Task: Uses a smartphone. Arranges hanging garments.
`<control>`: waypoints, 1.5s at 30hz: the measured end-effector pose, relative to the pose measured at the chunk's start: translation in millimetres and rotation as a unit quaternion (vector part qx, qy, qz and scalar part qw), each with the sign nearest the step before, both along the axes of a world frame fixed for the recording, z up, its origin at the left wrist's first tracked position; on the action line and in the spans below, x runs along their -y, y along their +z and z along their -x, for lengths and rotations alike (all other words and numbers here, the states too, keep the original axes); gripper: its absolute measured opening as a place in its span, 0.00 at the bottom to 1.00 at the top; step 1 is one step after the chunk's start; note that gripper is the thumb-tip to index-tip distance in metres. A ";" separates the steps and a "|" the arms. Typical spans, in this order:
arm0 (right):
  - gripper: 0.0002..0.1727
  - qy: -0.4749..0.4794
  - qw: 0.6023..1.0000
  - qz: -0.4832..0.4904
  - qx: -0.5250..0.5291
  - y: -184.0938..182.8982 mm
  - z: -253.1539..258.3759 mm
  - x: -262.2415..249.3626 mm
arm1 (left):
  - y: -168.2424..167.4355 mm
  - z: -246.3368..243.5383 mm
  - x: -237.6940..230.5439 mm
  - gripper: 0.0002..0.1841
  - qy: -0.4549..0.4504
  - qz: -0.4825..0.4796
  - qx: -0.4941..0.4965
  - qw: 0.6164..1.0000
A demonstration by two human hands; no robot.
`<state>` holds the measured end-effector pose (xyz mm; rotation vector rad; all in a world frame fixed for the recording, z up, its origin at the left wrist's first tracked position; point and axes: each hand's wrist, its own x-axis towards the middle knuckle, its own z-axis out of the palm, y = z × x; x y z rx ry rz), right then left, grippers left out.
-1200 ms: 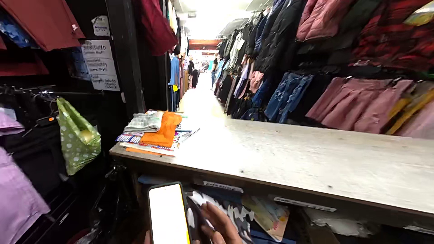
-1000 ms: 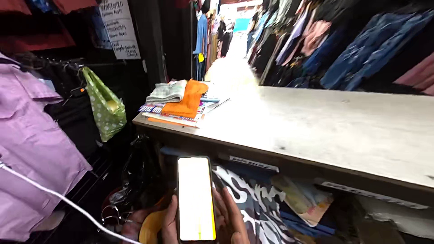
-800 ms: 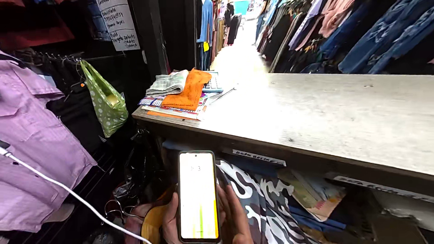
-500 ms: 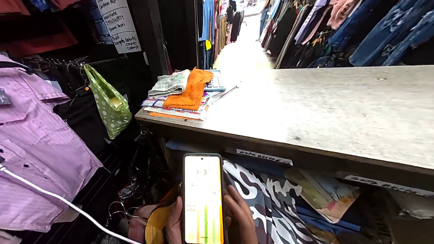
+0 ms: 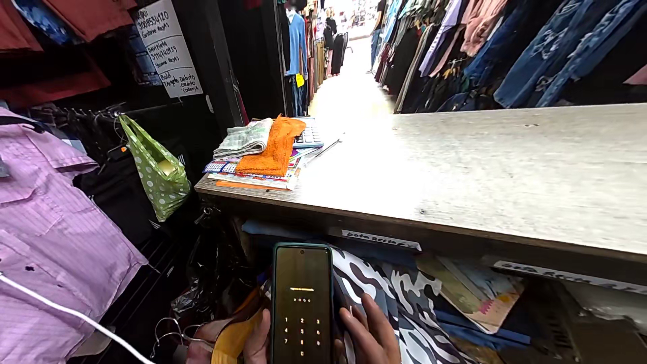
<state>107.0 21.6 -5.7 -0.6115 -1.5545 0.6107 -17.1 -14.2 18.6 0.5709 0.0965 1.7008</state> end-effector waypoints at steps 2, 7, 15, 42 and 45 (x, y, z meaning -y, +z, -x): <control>0.27 0.018 1.000 0.007 -0.020 -0.9 -1.7 -0.3 | -0.1 0.0 -0.1 0.19 -0.001 -0.003 -0.002 1.000; 0.25 0.025 0.999 0.003 -0.029 -6.4 -4.1 -4.2 | -3.4 1.2 0.7 0.20 -0.009 -0.007 0.001 1.000; 0.28 0.011 1.000 -0.001 0.006 -3.4 -2.2 -0.4 | -11.3 4.2 -0.7 0.20 -0.014 -0.010 0.009 1.000; 0.22 -0.012 0.999 -0.035 0.025 -10.7 -10.2 -3.4 | -16.9 5.3 -1.4 0.20 -0.024 -0.002 0.027 0.999; 0.24 0.011 0.997 -0.061 0.037 -8.2 -7.4 1.3 | -16.4 3.7 -2.1 0.20 -0.020 -0.008 0.034 0.999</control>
